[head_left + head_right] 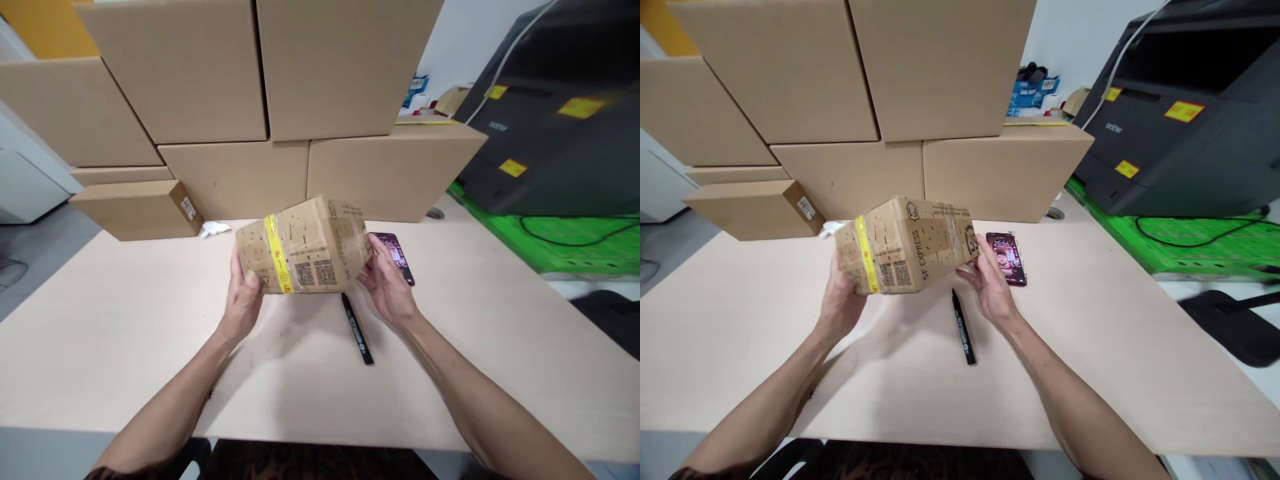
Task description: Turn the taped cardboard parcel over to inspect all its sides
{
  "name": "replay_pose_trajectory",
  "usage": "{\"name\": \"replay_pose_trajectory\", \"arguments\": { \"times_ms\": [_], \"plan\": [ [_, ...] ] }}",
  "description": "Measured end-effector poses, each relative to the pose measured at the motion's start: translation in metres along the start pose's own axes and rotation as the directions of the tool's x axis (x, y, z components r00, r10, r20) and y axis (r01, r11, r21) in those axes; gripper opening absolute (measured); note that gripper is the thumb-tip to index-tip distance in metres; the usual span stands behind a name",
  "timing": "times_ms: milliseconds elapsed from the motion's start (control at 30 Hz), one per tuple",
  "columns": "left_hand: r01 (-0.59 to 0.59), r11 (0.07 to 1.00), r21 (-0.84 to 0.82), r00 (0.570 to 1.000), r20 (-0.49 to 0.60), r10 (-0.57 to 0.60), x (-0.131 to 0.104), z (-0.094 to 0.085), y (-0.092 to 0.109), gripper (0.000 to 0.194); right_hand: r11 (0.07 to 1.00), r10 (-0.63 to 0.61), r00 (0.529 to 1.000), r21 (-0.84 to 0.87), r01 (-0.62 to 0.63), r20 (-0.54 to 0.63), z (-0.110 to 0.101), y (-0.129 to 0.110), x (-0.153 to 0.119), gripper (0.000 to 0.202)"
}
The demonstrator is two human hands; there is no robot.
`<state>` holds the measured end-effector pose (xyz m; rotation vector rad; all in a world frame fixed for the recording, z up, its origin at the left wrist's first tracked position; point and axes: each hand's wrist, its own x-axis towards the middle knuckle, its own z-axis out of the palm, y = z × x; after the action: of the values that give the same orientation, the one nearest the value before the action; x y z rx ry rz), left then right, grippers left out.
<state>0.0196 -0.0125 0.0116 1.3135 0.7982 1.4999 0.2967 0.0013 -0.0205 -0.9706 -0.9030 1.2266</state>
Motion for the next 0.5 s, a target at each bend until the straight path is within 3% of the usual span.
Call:
{"name": "replay_pose_trajectory", "arguments": {
  "times_ms": [167, 367, 500],
  "plan": [
    [-0.087, 0.996, 0.028, 0.996, -0.013, 0.087, 0.004, -0.01, 0.012, 0.07, 0.997, 0.017, 0.994, -0.074, -0.009, 0.11, 0.008, -0.004, -0.006, 0.053],
    [0.038, 0.989, 0.146, 0.994, 0.095, -0.052, 0.003, -0.01, -0.014, 0.073, 0.999, 0.033, 0.995, -0.04, -0.029, 0.097, 0.009, 0.008, -0.006, 0.055],
    [0.065, 0.996, 0.052, 0.977, 0.199, -0.075, 0.001, -0.006, -0.005, 0.078, 0.999, -0.025, 0.993, -0.033, 0.029, 0.113, 0.005, 0.013, -0.009, 0.062]
  ]
}}
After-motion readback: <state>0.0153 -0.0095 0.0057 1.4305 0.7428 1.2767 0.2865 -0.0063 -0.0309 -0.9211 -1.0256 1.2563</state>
